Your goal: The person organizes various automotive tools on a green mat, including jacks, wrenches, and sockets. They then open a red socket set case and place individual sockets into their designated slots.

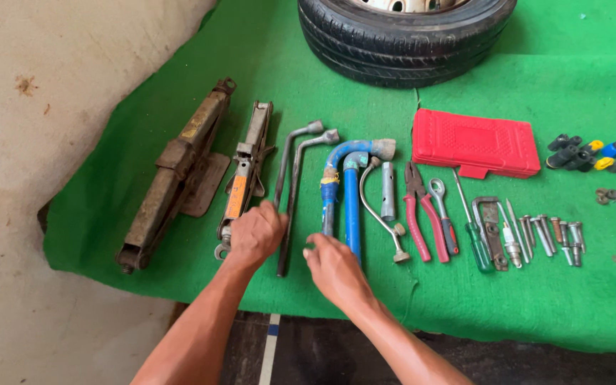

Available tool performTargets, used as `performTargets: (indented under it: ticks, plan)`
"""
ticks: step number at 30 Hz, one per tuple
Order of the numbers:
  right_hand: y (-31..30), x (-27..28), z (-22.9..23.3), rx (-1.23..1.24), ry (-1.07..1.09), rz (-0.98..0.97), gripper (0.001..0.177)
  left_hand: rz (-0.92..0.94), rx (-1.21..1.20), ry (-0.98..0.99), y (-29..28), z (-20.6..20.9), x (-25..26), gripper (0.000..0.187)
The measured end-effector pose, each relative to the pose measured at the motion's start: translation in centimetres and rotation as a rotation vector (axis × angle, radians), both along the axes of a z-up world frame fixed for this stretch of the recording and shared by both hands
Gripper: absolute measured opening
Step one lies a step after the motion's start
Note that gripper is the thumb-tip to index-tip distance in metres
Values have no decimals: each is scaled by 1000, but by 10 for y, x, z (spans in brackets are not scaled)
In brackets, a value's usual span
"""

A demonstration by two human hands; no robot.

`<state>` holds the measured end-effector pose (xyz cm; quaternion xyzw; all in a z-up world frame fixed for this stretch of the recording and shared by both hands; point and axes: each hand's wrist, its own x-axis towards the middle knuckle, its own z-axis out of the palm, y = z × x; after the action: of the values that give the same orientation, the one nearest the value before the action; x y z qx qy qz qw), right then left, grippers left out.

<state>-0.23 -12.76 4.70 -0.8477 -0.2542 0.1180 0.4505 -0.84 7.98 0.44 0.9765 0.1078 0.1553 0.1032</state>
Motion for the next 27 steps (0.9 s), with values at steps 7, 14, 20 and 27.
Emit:
performTargets:
  ticks: [7, 14, 20, 27]
  plan:
    - [28, 43, 15, 380, 688, -129, 59, 140, -372, -22, -62, 37, -40, 27]
    - [21, 46, -2, 144, 728, -126, 62, 53, -472, 26, -101, 36, -80, 23]
    - [9, 48, -28, 18, 422, -175, 37, -124, -498, 93, -94, 43, -99, 19]
    - [-14, 28, -21, -135, 35, -193, 35, 68, -224, -13, -74, 37, -50, 34]
